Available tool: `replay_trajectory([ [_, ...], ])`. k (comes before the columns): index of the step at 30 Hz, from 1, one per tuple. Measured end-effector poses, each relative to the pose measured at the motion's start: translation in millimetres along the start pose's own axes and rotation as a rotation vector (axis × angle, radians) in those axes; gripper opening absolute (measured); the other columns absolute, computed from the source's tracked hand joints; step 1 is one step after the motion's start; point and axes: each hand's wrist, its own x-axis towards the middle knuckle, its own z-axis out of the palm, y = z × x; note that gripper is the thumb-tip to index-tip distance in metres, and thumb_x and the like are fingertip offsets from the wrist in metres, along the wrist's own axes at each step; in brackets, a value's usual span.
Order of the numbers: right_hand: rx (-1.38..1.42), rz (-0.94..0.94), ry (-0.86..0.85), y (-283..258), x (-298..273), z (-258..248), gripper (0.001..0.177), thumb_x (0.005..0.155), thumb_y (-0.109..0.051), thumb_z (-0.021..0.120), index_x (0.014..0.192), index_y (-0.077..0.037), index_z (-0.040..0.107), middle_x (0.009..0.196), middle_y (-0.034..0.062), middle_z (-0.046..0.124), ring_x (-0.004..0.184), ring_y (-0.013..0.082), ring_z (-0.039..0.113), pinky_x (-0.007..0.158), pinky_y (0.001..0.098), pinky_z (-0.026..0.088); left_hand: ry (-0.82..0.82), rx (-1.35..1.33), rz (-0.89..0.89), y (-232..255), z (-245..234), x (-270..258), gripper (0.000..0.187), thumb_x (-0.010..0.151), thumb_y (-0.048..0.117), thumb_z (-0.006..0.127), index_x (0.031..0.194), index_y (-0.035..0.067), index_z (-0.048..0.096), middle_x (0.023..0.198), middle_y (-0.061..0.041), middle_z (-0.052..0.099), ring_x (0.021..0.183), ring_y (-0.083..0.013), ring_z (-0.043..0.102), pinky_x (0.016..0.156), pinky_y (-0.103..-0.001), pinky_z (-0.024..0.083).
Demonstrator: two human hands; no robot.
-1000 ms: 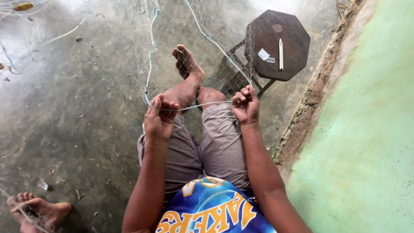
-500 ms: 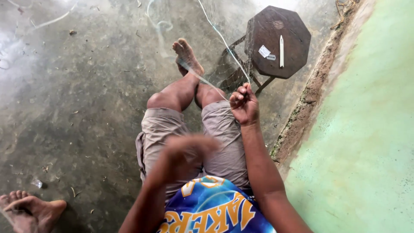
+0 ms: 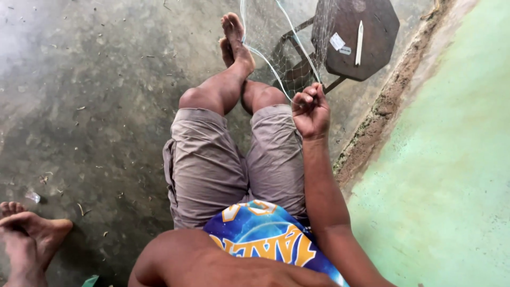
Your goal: Repairing a fishing net by tying knots with a shuttle tool
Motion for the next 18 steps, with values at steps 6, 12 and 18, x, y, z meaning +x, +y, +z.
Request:
replay_trajectory([
  [6,0.029,0.046,-0.039,-1,4,-1,0.01,0.108,-0.018,0.064,0.11,-0.009,0.069,0.092,0.0016,0.067,0.076,0.0129,0.061,0.1,0.0398,0.06,0.03,-0.07,0.006,11,1,-6,0.067,0.12,0.043,0.01,0.136,-0.014,0.043,0.14,-0.031,0.049,0.149,-0.0506,0.046,0.14,-0.059,0.038],
  [12,0.006,0.035,-0.068,2,-1,10,0.013,0.108,-0.019,0.064,0.111,-0.008,0.07,0.091,0.0009,0.068,0.077,0.0126,0.063,0.104,0.0405,0.06,0.135,-0.097,0.257,40,-26,20,0.05,0.123,0.028,0.018,0.105,-0.012,0.042,0.108,-0.03,0.048,0.11,-0.0509,0.05,0.112,-0.062,0.046],
  [18,0.129,0.153,-0.123,6,-4,19,0.009,0.11,-0.013,0.063,0.111,-0.006,0.069,0.094,0.003,0.067,0.076,0.0106,0.059,0.097,0.0291,0.056,0.152,-0.304,0.502,6,-23,54,0.054,0.115,0.043,0.033,0.078,0.005,0.042,0.078,-0.018,0.041,0.067,-0.0474,0.041,0.072,-0.059,0.035],
])
